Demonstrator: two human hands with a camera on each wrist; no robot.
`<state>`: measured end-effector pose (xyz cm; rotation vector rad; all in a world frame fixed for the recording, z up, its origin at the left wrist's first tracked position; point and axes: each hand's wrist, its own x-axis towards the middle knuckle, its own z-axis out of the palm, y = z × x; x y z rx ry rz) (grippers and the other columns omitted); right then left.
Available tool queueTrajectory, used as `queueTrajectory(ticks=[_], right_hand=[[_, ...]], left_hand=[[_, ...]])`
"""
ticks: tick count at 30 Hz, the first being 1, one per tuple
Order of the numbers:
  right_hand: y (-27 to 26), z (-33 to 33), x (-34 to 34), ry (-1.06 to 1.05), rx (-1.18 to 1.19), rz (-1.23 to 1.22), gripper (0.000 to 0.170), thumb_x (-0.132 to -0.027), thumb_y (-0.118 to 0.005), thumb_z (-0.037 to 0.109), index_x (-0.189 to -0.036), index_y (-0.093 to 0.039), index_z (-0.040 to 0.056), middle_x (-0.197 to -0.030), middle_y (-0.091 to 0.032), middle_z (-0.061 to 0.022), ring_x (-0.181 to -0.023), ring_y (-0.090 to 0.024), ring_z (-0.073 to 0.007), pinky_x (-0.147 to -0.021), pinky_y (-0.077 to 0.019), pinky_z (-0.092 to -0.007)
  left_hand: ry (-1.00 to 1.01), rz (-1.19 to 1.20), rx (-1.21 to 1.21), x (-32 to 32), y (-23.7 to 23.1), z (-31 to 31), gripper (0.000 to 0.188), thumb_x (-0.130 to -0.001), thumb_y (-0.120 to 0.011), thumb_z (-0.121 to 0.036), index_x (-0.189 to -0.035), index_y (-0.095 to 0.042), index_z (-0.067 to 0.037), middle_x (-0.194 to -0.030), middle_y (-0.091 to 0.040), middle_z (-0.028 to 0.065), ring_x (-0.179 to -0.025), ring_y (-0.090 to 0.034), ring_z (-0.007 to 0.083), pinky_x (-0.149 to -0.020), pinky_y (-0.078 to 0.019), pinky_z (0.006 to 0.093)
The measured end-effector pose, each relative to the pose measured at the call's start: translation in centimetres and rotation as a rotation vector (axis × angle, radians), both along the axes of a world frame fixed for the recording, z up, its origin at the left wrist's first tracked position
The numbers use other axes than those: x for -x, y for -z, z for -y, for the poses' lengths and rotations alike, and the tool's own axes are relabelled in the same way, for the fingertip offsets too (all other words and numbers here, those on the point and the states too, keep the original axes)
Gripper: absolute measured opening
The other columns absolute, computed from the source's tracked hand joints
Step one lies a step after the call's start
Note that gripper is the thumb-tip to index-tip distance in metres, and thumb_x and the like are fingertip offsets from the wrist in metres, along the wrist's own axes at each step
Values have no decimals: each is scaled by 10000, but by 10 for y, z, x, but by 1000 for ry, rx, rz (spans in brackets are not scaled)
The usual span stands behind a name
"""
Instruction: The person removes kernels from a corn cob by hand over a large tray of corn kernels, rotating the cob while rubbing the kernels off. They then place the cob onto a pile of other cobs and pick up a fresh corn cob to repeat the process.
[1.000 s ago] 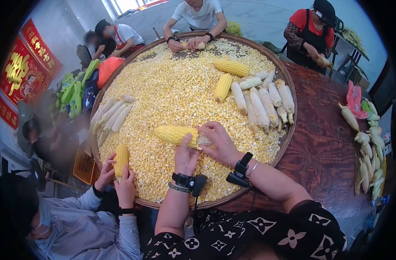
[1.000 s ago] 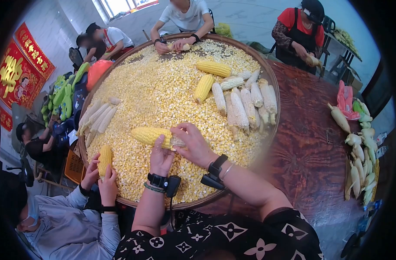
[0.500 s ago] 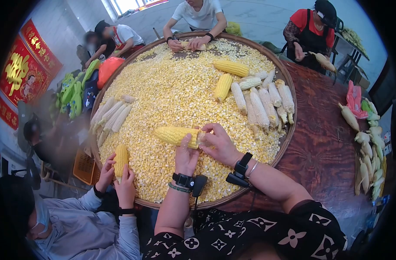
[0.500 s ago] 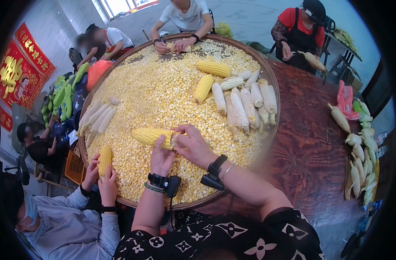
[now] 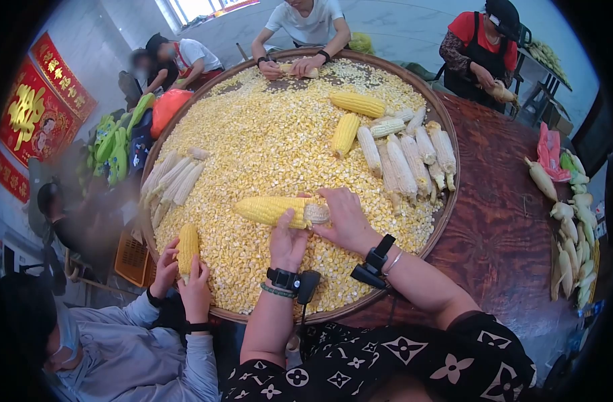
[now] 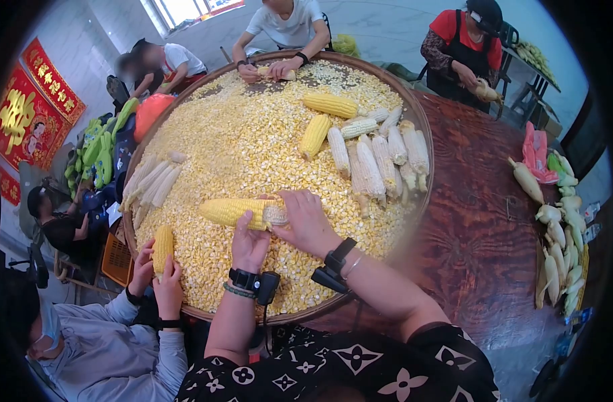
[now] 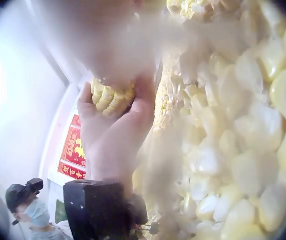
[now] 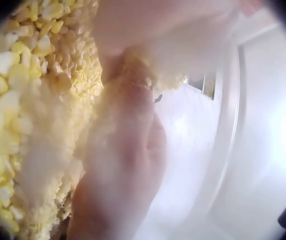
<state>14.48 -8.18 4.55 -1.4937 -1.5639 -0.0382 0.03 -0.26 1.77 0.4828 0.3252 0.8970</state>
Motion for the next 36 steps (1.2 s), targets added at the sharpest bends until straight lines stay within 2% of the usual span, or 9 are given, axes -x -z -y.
queueTrajectory(ticks=[2, 6, 8, 11, 12, 15, 23, 29, 36], right_hand=[[4, 1, -4, 26, 297, 84, 518, -686, -762, 167, -1134, -536, 39, -1044, -582, -160, -1026, -532, -342, -909, -400, -440], [13, -5, -16, -107, 411, 34, 440, -681, -755, 144, -1074, -581, 48, -998, -608, -138, -984, -542, -329, -862, -405, -426], [7, -2, -14, 12, 129, 112, 309, -688, -725, 138, -957, -587, 71, -902, -600, -85, -905, -539, -292, -819, -397, -405], [3, -4, -15, 159, 103, 242, 356, -648, -721, 103, -974, -581, 71, -870, -587, -79, -898, -536, -276, -810, -398, -397], [2, -3, -16, 155, 105, 246, 356, -648, -721, 103, -974, -581, 71, -870, -587, -79, -898, -536, -276, -810, -398, -397], [0, -3, -16, 156, 84, 204, 402, -623, -716, 76, -998, -571, 69, -883, -583, -78, -921, -527, -275, -819, -395, -396], [-11, 3, -13, 24, 104, 165, 674, -705, -733, 130, -1328, -483, 82, -1129, -534, -100, -1081, -475, -295, -946, -368, -421], [-7, 0, -13, -20, 13, 214, 668, -710, -730, 106, -1337, -507, 154, -1152, -524, -72, -1080, -473, -288, -949, -366, -419], [-6, -1, -11, -54, -19, 161, 547, -739, -703, 98, -1264, -552, 116, -1148, -529, -96, -1075, -494, -306, -940, -402, -431]], left_hand=[[-15, 3, -49, 0, 0, 0, 461, -862, -636, -71, -1288, -460, -66, -1272, -560, 146, -1176, -538, 263, -1015, -436, 419], [-33, 22, -155, -1, -7, 3, 506, -851, -635, -19, -1312, -440, -94, -1292, -543, 152, -1203, -523, 276, -1043, -427, 434], [-33, 2, -116, -1, -8, 3, 483, -866, -634, -37, -1307, -447, -99, -1286, -546, 143, -1202, -523, 277, -1033, -437, 443], [-46, -72, -51, -1, 2, 3, 431, -889, -644, -136, -1279, -469, -86, -1271, -554, 121, -1186, -533, 263, -1021, -450, 450], [-58, -126, -24, -2, 5, 4, 426, -897, -656, -217, -1257, -485, -67, -1262, -559, 108, -1171, -542, 250, -1018, -453, 448], [-68, -113, 36, -2, 8, 3, 391, -902, -656, -224, -1228, -497, -76, -1235, -574, 100, -1159, -548, 247, -1013, -459, 441], [-117, -118, 5, 0, 5, 1, 435, -888, -669, -202, -1253, -472, -70, -1238, -566, 115, -1167, -544, 256, -1017, -460, 437], [-113, -127, 24, 2, 5, -1, 449, -896, -660, -226, -1267, -462, -69, -1246, -560, 120, -1167, -541, 262, -1007, -464, 436], [-101, -124, 37, 1, 5, -1, 457, -906, -647, -256, -1277, -453, -72, -1255, -548, 124, -1185, -521, 260, -1020, -445, 442]])
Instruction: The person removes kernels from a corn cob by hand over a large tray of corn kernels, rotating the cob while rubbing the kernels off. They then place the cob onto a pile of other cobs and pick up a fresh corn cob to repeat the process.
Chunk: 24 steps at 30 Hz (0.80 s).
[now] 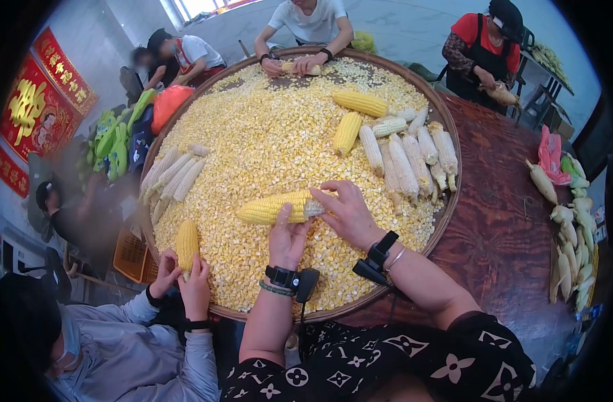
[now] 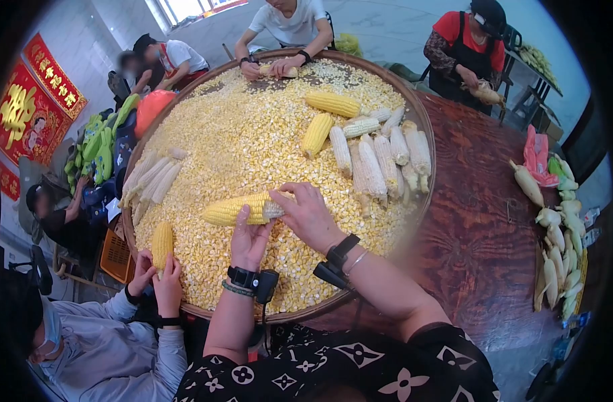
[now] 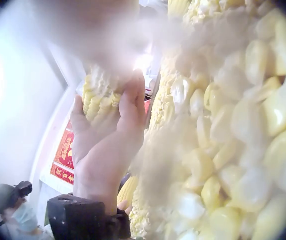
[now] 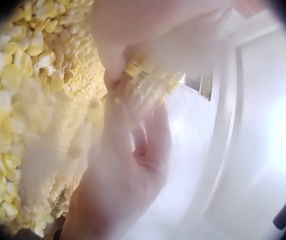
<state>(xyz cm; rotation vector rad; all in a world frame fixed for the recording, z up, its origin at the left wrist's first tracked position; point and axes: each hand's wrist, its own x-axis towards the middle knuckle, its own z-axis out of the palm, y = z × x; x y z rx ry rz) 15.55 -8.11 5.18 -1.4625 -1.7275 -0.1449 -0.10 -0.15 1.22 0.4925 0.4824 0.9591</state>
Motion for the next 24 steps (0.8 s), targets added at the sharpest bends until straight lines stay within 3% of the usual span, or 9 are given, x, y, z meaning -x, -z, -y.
queueTrajectory(ticks=[5, 13, 20, 24], right_hand=[[4, -2, 0, -19, -19, -64, 448, -695, -720, 61, -1124, -589, 55, -1121, -525, -113, -1052, -513, -315, -908, -433, -414], [5, -3, -2, -36, -31, -73, 405, -669, -738, 27, -1039, -574, 42, -1079, -533, -118, -1028, -518, -313, -889, -437, -394], [8, -4, -2, -70, -16, -50, 311, -681, -727, 38, -935, -549, 53, -1035, -555, -103, -979, -523, -309, -847, -440, -394], [7, -4, 0, -55, -36, -72, 337, -677, -726, 26, -959, -544, 54, -1023, -560, -96, -976, -525, -307, -856, -436, -396]], left_hand=[[-10, -30, 18, -1, -1, 2, 437, -900, -652, -240, -1259, -466, -74, -1234, -564, 116, -1160, -541, 250, -1011, -452, 430], [14, -5, 86, 0, -1, 1, 362, -882, -682, -175, -1199, -527, -96, -1171, -605, 75, -1086, -585, 217, -943, -489, 407], [17, -52, 44, 0, 0, 1, 435, -900, -655, -259, -1243, -475, -61, -1213, -576, 121, -1141, -551, 250, -1011, -452, 418], [28, -16, 34, 0, 3, 0, 447, -900, -655, -270, -1250, -474, -59, -1226, -566, 128, -1159, -534, 261, -1025, -435, 433]])
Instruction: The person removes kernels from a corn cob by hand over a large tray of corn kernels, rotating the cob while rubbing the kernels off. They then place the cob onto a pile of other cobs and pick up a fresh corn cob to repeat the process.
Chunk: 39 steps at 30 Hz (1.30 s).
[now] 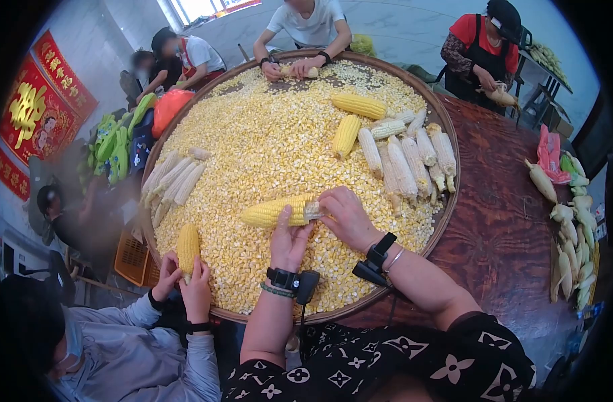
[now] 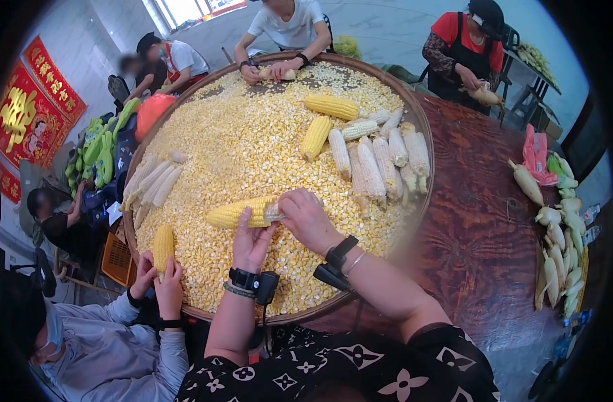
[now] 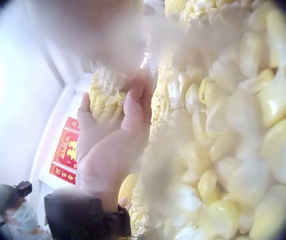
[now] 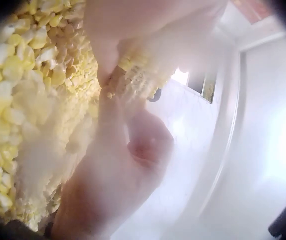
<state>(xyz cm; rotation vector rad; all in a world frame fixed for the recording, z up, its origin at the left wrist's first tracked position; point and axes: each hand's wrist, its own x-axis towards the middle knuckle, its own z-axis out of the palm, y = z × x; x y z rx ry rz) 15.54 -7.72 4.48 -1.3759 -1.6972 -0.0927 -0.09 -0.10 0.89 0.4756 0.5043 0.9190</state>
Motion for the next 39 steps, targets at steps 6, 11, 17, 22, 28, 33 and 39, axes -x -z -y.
queueTrajectory(ticks=[6, 11, 17, 22, 28, 33, 39], right_hand=[[0, 1, 4, 37, -1, -91, 404, -684, -732, 10, -1034, -533, 47, -1072, -536, -122, -1019, -513, -317, -886, -423, -405], [-2, 3, 2, 37, 42, -11, 474, -699, -717, 61, -1143, -552, 63, -1086, -510, -119, -1046, -499, -315, -919, -404, -419], [-2, 4, 1, 17, 56, 5, 357, -707, -705, 49, -1032, -558, 64, -1084, -511, -119, -1046, -498, -313, -919, -399, -408], [0, 2, 3, 28, 23, -33, 377, -691, -736, 35, -1015, -547, 81, -1096, -517, -109, -1032, -501, -312, -892, -413, -396], [-5, 4, 4, 40, 100, -37, 596, -722, -710, 67, -1276, -495, 102, -1162, -494, -119, -1086, -489, -310, -941, -397, -422], [-3, 4, 3, 30, 103, 39, 619, -728, -705, 68, -1311, -500, 99, -1196, -495, -118, -1116, -484, -305, -952, -400, -426], [0, 2, 3, 6, 54, 6, 525, -723, -706, 50, -1224, -551, 68, -1175, -515, -118, -1083, -507, -306, -929, -420, -412]], left_hand=[[-23, 12, -21, 1, 0, -1, 429, -899, -657, -256, -1241, -483, -65, -1223, -571, 120, -1159, -537, 261, -1021, -439, 429], [-34, 27, 18, 1, -6, 1, 395, -892, -670, -220, -1217, -503, -70, -1196, -586, 102, -1138, -550, 244, -1007, -443, 423], [-12, 48, 46, 2, -5, -1, 356, -891, -675, -195, -1195, -527, -86, -1168, -602, 79, -1108, -565, 222, -984, -452, 410], [-37, 17, 31, 1, -4, -1, 431, -896, -663, -233, -1239, -477, -50, -1222, -567, 133, -1160, -540, 264, -1015, -452, 426], [-42, -28, -8, 0, -4, -1, 417, -891, -667, -221, -1229, -483, -61, -1207, -580, 119, -1132, -562, 251, -1004, -469, 425], [-31, -34, -53, 0, -5, 1, 411, -893, -663, -211, -1231, -481, -66, -1212, -579, 114, -1140, -561, 247, -1001, -470, 423], [-39, -27, -3, 0, -8, 2, 413, -898, -657, -220, -1237, -478, -65, -1217, -574, 120, -1140, -557, 250, -998, -469, 422]])
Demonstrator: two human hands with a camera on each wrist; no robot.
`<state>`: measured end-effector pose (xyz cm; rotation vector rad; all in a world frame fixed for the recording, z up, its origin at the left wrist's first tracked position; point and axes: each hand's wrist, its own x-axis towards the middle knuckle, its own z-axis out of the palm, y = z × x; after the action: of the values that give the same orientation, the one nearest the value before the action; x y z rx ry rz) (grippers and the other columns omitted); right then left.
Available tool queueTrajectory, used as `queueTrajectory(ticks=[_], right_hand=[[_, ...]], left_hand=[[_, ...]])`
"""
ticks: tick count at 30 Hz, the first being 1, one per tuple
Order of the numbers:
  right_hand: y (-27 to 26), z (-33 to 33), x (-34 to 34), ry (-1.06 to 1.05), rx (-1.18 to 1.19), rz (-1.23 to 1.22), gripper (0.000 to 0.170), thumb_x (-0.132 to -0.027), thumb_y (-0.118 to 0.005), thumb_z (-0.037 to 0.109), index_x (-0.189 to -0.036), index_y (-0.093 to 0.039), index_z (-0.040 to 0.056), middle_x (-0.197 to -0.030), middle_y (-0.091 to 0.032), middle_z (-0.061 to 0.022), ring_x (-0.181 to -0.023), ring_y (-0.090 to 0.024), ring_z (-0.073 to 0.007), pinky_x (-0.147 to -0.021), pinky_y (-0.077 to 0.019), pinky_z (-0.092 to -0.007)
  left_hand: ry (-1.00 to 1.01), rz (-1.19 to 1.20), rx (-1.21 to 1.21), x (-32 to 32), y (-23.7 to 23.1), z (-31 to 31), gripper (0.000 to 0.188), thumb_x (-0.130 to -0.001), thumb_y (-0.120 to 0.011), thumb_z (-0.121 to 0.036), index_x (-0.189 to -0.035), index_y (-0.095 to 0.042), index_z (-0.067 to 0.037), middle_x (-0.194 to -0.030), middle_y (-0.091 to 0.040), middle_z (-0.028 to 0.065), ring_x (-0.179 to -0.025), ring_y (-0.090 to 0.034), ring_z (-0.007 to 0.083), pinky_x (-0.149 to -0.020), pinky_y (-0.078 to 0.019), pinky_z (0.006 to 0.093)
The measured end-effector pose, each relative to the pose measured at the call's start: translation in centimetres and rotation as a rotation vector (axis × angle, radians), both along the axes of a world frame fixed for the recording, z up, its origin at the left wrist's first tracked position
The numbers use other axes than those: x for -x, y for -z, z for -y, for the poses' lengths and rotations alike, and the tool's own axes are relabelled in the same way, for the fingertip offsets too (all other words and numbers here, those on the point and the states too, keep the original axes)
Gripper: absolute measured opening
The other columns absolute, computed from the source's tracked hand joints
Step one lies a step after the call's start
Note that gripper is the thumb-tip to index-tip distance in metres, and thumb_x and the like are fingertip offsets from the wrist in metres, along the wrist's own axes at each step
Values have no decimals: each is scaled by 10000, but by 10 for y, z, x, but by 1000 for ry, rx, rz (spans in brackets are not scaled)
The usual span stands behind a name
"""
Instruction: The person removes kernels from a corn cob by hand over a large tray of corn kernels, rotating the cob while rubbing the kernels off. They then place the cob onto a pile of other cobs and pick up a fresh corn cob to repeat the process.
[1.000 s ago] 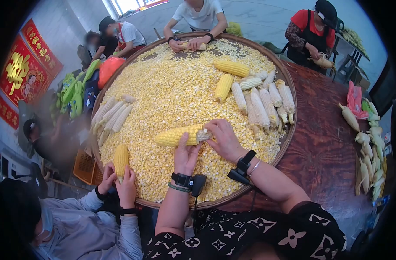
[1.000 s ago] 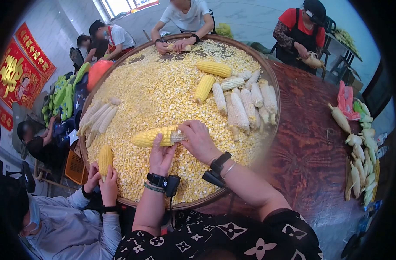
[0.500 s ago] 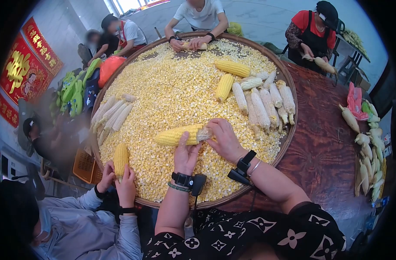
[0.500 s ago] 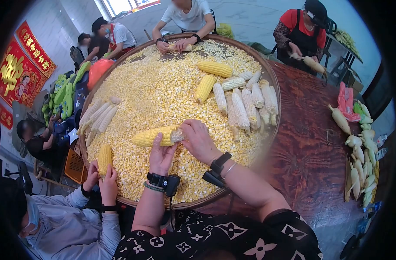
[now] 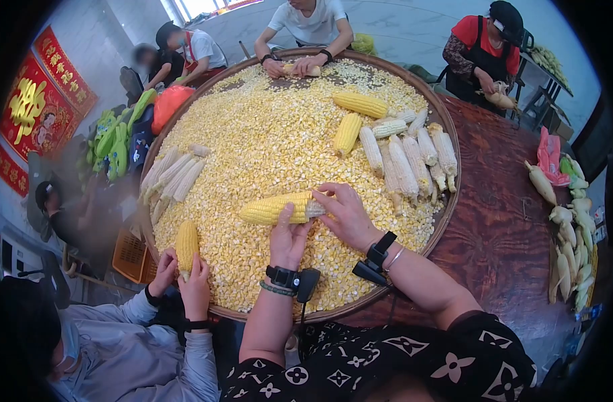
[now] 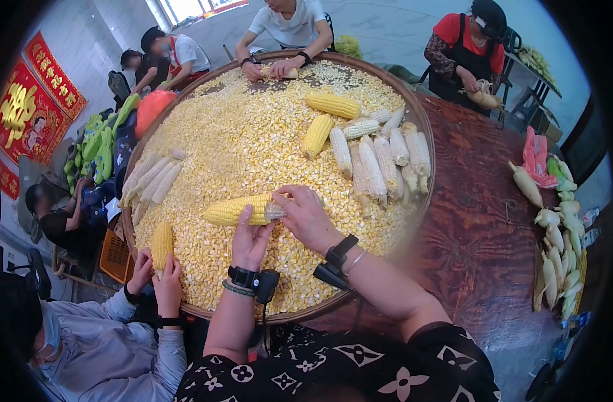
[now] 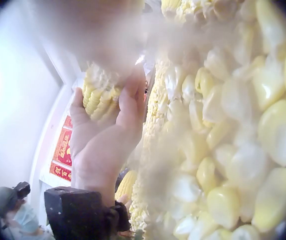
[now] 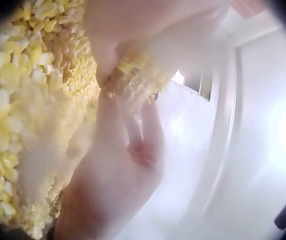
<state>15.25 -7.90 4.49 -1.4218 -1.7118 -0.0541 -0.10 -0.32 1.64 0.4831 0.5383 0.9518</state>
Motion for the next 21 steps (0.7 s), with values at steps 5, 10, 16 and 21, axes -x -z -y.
queueTrajectory(ticks=[5, 10, 16, 21], right_hand=[[-2, 0, 1, -2, -42, -12, 361, -712, -703, 38, -1045, -564, 41, -1136, -520, -122, -1058, -515, -311, -898, -432, -404], [6, -3, -1, -17, -8, -38, 415, -707, -709, 27, -1084, -539, 54, -1138, -519, -125, -1056, -513, -321, -898, -430, -402], [-4, 1, 3, 19, 28, -54, 605, -698, -704, 22, -1260, -482, 56, -1169, -497, -140, -1085, -497, -327, -927, -424, -409], [-3, 1, 2, 0, 40, -4, 628, -696, -700, 13, -1287, -492, 65, -1171, -498, -132, -1103, -491, -321, -931, -427, -408]], left_hand=[[4, 12, 9, 0, 3, -1, 399, -901, -654, -220, -1224, -483, -58, -1204, -579, 126, -1125, -565, 251, -989, -476, 420], [8, 23, 17, 1, 4, -2, 382, -902, -652, -212, -1209, -489, -54, -1192, -586, 130, -1117, -571, 250, -987, -480, 417], [5, 11, -40, -1, 6, -3, 396, -895, -659, -195, -1224, -485, -60, -1198, -586, 120, -1129, -567, 250, -995, -475, 421], [22, 5, -38, 0, 2, -1, 413, -892, -660, -195, -1239, -475, -65, -1213, -580, 119, -1135, -565, 251, -1003, -468, 425]])
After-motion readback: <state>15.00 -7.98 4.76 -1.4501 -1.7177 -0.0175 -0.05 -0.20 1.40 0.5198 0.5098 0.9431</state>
